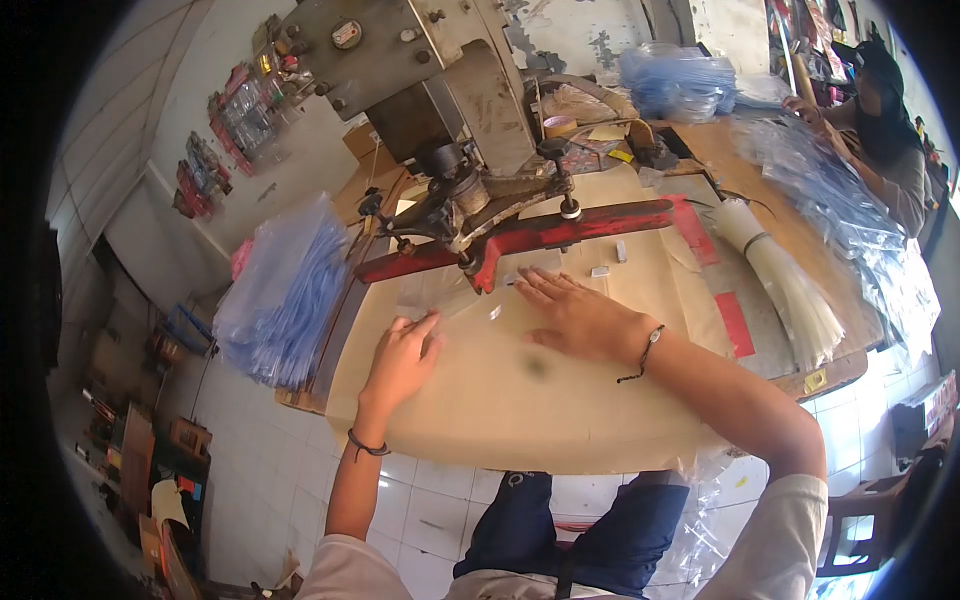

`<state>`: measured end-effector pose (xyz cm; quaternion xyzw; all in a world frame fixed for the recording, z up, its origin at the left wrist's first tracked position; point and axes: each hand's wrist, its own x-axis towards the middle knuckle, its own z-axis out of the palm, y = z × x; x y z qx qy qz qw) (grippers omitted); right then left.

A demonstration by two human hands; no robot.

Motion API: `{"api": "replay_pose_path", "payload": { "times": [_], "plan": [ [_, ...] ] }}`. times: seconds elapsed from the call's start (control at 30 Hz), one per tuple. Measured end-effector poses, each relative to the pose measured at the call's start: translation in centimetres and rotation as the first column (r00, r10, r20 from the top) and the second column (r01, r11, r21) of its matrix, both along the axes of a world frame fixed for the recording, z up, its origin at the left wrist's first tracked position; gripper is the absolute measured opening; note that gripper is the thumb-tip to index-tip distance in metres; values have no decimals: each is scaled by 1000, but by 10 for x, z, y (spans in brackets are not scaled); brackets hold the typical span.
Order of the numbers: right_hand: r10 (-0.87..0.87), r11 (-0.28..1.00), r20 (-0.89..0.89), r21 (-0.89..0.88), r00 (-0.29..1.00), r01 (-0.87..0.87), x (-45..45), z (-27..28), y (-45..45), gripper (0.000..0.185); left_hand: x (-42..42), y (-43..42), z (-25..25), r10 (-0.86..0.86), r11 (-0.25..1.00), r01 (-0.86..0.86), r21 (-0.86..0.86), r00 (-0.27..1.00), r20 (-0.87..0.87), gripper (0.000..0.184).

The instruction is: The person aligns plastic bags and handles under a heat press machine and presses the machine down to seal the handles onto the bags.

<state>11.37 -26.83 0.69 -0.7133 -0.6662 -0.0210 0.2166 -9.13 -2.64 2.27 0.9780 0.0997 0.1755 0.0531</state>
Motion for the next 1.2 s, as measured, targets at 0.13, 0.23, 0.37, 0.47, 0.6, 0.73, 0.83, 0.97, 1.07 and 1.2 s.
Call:
{"api": "replay_pose_path", "payload": {
  "times": [0.13,0.23,0.37,0.47,0.6,0.73,0.83,0.97,1.07,1.2],
  "plan": [
    [-20,1000,2,1,1000,20,1,-2,1,75,-9,-11,-4,-15,998,12,57,999,47,37],
    [-25,1000,-12,-1,1000,25,3,-1,1,75,-14,-19,-10,-55,991,43,126,994,91,37],
    [-62,998,-18,-8,998,62,4,-1,0,76,-20,-32,-11,-100,978,78,192,990,104,37],
    [-62,998,2,-19,998,62,6,-2,3,75,-20,-42,-13,-69,992,58,115,993,94,41],
    [-80,997,28,-14,996,80,6,-4,2,75,-20,-60,-10,3,993,-4,121,1000,13,47],
    [-94,995,3,-33,996,94,4,-1,1,76,-19,-62,-10,5,992,-6,125,1000,5,54],
    [-109,993,-32,-47,993,108,0,4,0,77,-15,-51,-11,-4,998,2,63,1000,18,59],
    [-94,994,-37,-52,995,92,2,4,1,77,-6,-28,-17,74,997,-74,17,997,-2,66],
    [-88,995,-59,-41,994,86,3,2,0,77,0,-11,-23,125,992,-123,38,991,-45,69],
    [-81,996,-67,-42,994,78,3,3,-1,77,-1,2,-18,142,990,-143,-1,984,-109,72]
  ]
}}
